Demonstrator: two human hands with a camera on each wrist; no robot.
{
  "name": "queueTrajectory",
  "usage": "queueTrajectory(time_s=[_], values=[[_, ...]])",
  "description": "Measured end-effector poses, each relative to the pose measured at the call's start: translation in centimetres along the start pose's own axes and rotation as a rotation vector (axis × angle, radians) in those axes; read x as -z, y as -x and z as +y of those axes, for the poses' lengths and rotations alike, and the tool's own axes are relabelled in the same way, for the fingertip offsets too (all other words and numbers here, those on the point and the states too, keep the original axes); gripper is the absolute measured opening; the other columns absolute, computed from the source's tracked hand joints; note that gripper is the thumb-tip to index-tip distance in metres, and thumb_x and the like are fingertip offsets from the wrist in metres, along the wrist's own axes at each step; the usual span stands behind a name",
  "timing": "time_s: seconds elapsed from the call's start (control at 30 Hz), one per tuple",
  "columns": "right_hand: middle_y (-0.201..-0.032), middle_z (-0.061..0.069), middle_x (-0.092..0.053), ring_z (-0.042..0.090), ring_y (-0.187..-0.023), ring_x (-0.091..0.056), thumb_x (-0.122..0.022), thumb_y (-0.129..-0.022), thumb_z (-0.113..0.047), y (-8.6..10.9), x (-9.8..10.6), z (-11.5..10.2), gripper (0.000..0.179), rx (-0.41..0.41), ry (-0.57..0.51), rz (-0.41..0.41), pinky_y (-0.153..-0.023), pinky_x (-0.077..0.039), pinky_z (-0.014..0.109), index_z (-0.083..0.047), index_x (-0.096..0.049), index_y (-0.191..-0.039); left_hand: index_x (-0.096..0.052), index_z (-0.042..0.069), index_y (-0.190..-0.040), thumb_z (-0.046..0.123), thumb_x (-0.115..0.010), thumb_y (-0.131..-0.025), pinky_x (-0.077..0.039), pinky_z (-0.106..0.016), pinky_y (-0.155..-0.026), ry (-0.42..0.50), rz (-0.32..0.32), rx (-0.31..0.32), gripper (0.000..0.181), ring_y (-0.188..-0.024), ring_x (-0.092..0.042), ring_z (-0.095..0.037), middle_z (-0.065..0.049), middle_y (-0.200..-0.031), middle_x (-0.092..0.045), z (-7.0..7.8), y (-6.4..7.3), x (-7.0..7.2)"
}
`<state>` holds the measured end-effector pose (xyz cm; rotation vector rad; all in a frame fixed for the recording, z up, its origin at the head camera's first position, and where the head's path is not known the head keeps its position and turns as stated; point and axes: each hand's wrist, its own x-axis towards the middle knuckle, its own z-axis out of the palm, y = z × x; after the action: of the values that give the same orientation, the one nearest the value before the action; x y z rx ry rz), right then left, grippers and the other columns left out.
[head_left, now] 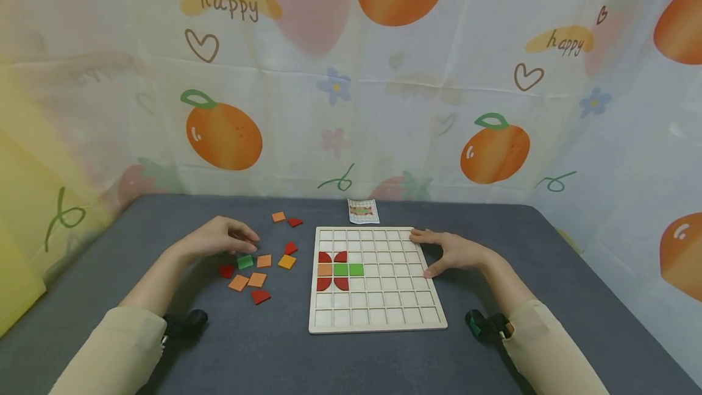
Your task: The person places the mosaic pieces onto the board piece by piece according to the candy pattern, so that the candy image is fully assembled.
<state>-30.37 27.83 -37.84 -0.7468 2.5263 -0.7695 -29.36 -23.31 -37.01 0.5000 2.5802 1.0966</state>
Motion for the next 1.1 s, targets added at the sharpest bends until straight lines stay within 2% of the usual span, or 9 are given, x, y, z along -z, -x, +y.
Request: queueTrajectory(time_s=[0.23, 0.53, 0.87, 1.1], values=[[-0.165, 0.015, -0.020, 0.046, -0.153, -0.005, -0.084, -0.078, -0.031, 0.03, -0.01, -0.07, 0.093, -0.006, -0.002, 0.002, -0.117, -0.007, 0.072, -0.005, -0.035, -0.153, -0.070, 0.004, -0.117, 0.027, -0.074, -0.088, -0.053, -0.029, -0.082, -0.004, -0.044, -0.011, 0.038, -0.095, -0.066, -0.011, -0.012, -0.116, -0.072, -1.17, 0.46, 0.22], [-0.165, 0.016, -0.020, 0.046, -0.153, -0.004, -0.084, -0.078, -0.031, 0.08, -0.05, -0.24, 0.093, -0.010, -0.009, 0.001, -0.116, -0.007, 0.072, -0.005, -0.035, -0.153, -0.068, -0.001, -0.102, 0.019, -0.078, -0.083, -0.050, -0.028, -0.065, 0.022, -0.097, -0.050, 0.029, -0.068, -0.060, -0.010, -0.008, -0.085, -0.070, -0.96, 0.59, -0.08], [-0.165, 0.015, -0.020, 0.046, -0.153, -0.004, -0.084, -0.077, -0.031, -0.03, -0.09, -0.27, 0.093, -0.017, -0.006, 0.002, -0.117, -0.007, 0.072, -0.006, -0.035, -0.153, -0.069, 0.001, -0.099, 0.018, -0.080, -0.081, -0.049, -0.028, -0.064, -0.023, -0.069, -0.027, 0.028, -0.069, -0.061, -0.011, -0.006, -0.083, -0.071, -0.88, 0.47, -0.32], [-0.165, 0.015, -0.021, 0.046, -0.153, -0.004, -0.083, -0.078, -0.031, 0.09, -0.05, -0.41, 0.093, -0.013, 0.004, 0.004, -0.117, -0.007, 0.072, -0.005, -0.035, -0.153, -0.067, 0.003, -0.096, 0.017, -0.081, -0.079, -0.049, -0.028, -0.063, -0.051, -0.035, -0.035, 0.026, -0.070, -0.060, -0.013, -0.006, -0.085, -0.068, -0.57, 0.46, -0.40]])
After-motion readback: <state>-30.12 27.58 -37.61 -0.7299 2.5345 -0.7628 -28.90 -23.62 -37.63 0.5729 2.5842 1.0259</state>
